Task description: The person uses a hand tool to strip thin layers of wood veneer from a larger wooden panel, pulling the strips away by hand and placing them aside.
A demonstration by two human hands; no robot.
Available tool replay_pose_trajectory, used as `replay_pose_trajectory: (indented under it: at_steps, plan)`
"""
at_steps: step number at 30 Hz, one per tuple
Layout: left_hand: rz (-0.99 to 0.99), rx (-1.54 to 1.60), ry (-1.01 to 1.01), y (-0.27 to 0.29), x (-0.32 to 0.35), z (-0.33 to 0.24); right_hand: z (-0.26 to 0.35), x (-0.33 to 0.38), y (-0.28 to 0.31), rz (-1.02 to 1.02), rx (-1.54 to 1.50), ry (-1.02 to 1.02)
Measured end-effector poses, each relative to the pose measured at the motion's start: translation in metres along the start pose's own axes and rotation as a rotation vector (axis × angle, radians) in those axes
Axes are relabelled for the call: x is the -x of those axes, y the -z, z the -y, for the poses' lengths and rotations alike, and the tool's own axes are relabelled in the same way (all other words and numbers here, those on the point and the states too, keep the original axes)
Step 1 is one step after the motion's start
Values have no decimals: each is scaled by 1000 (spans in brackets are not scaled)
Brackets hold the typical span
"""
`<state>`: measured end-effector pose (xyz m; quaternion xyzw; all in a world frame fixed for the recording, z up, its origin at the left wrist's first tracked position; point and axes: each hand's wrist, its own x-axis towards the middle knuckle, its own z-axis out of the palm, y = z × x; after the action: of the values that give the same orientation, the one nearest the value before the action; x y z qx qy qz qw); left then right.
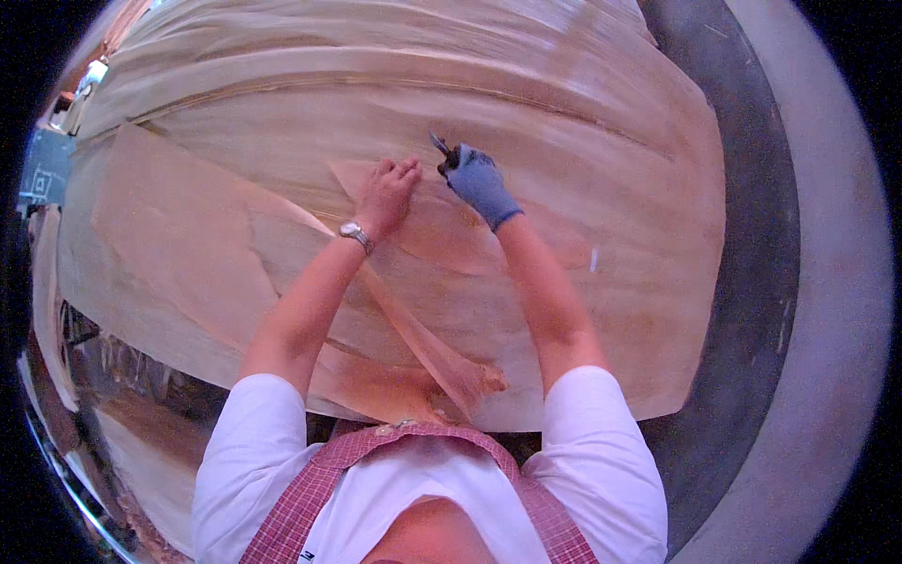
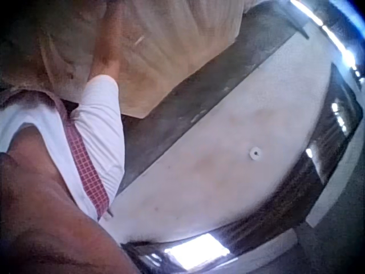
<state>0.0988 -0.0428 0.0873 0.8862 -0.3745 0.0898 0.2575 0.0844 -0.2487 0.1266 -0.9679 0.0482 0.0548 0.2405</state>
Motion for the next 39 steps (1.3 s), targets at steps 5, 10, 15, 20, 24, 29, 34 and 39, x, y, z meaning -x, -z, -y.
replay_pose_trajectory:
  at_steps: [5,10,15,20,24,29,34,39]
  plan:
    - [-406,409,407,18,32,50,40,68,-30,77,-274,258]
    - [-560,463,655,54,85,35,19,65,-48,189,-343,179]
    - [-370,112,489,61,96,6,10,51,-2,337,-659,102]
    - [-392,601,631,33,64,-15,22,52,30,247,-704,-21]
    - [-373,1711,1094,19,24,-35,22,66,39,239,-675,-43]
    - [-672,1814,1026,1,26,-19,39,83,60,141,-926,-216]
    - [-601,1755,1031,8,48,-6,26,93,65,126,-863,-227]
    - [-567,1448,1220,48,73,15,13,102,64,194,-842,-236]
